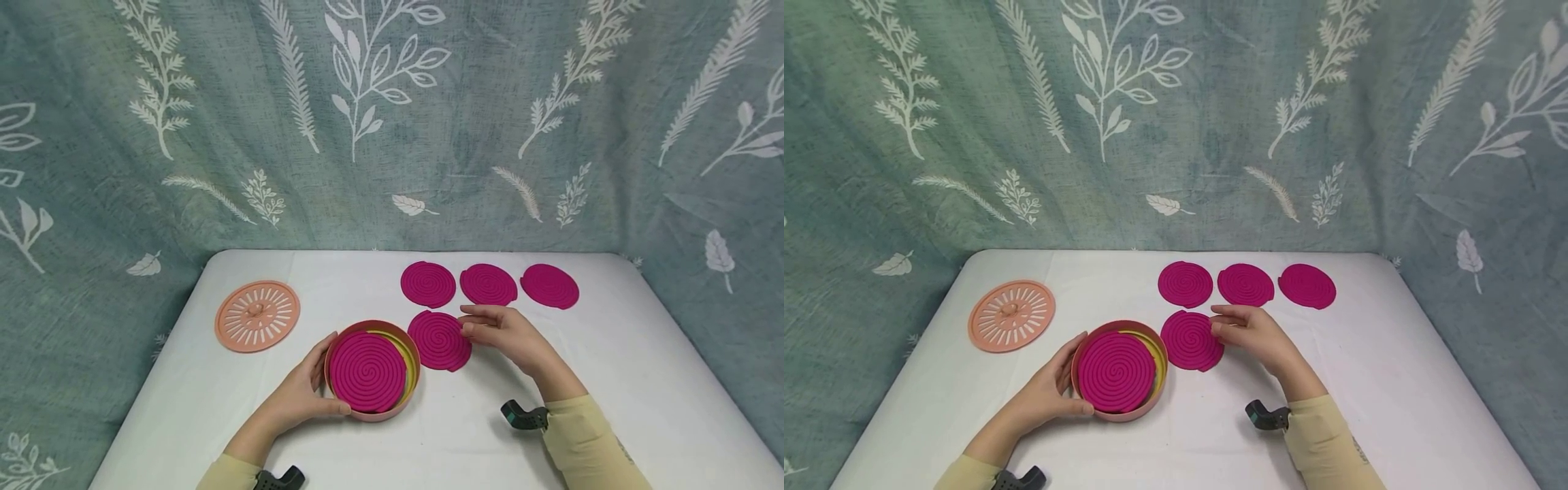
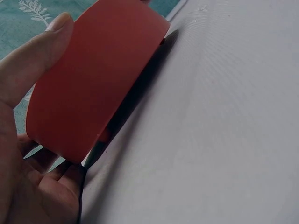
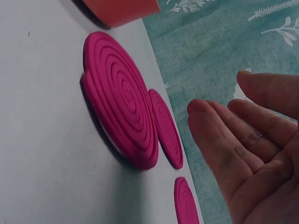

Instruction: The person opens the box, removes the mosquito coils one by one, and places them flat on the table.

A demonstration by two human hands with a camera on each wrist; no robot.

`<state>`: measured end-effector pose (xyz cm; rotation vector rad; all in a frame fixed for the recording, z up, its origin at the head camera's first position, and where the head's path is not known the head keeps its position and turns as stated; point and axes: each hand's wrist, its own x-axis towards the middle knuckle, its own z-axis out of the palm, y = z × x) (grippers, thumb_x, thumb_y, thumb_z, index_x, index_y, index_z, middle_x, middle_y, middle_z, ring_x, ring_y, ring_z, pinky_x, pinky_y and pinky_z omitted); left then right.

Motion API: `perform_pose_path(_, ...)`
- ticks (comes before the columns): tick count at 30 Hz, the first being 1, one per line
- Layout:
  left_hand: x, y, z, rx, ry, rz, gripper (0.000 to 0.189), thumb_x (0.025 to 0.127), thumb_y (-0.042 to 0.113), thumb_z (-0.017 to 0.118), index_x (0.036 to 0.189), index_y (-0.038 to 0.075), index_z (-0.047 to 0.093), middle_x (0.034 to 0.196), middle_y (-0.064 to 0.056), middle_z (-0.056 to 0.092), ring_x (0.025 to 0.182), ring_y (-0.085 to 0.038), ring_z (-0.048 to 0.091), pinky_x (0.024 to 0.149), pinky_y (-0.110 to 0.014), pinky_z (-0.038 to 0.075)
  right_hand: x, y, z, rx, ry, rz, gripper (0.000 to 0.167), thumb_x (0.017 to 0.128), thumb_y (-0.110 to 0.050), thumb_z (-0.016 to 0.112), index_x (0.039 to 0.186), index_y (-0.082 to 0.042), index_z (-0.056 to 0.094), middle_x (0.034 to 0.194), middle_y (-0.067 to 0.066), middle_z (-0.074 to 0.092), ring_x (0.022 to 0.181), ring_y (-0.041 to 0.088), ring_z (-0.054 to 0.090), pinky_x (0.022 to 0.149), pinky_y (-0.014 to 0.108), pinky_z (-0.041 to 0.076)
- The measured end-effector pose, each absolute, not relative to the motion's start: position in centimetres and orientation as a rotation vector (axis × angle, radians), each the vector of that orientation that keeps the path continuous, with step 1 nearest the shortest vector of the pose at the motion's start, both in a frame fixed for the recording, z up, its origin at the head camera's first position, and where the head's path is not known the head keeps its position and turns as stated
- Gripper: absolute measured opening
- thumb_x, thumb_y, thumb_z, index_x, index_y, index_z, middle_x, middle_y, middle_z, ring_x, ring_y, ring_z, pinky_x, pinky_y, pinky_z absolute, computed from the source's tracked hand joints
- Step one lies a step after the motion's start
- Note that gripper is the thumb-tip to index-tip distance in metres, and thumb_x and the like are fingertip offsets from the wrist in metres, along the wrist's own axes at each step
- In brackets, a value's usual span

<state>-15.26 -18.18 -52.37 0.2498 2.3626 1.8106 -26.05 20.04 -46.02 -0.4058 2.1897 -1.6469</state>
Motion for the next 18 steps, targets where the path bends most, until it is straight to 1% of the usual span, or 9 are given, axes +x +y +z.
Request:
perform_pose_path(3, -15.2, -18.2, -52.3, 0.242, 2.364, 1.805, 0.127, 0.058, 0.028, 0.098, 0.158, 0.021, 0.021, 0.161, 0.002, 0.023, 0.147, -0.015, 0.021, 0.114, -0.026, 0.026, -25.8, 19.4, -45.6, -0.442, 2.208, -1.613, 0.055, 0.092, -0.02, 0.072, 0.138, 0.005, 0.053, 0.129, 0.024, 0.061, 0.113, 0.023, 0.064, 0.093, 0.031, 0.056)
perform_pose_path(10, -15.2, -18.2, -52.4, 0.237, 2.373, 1.789, 0.126, 0.058, 0.029, 0.098, 0.158, 0.022, 0.021, 0.161, 0.002, 0.024, 0.146, -0.015, 0.021, 0.115, -0.028, 0.026, -25.5, 17.7, -45.0, -0.513, 2.245, -1.531, 0.054, 0.091, -0.024, 0.073, 0.137, 0.0, 0.056, 0.128, 0.017, 0.063, 0.116, 0.022, 0.062, 0.099, 0.036, 0.052)
perform_pose_path(14, -15.3, -18.2, -52.4, 0.241, 2.365, 1.798, 0.126, 0.059, 0.028, 0.098, 0.159, 0.021, 0.021, 0.161, 0.003, 0.024, 0.146, -0.015, 0.021, 0.115, -0.027, 0.026, -25.3, 16.7, -44.7, -0.531, 2.226, -1.518, 0.054, 0.09, -0.025, 0.074, 0.137, -0.004, 0.058, 0.128, 0.016, 0.063, 0.116, 0.021, 0.062, 0.098, 0.034, 0.053)
perform_pose_path(18, -15.3, -18.3, -52.5, 0.245, 2.368, 1.797, 0.126, 0.06, 0.028, 0.097, 0.159, 0.02, 0.02, 0.161, 0.002, 0.024, 0.146, -0.015, 0.021, 0.114, -0.027, 0.026, -25.2, 15.8, -44.4, -0.56, 2.206, -1.498, 0.054, 0.091, -0.025, 0.074, 0.137, -0.004, 0.058, 0.127, 0.015, 0.064, 0.116, 0.02, 0.062, 0.096, 0.032, 0.054)
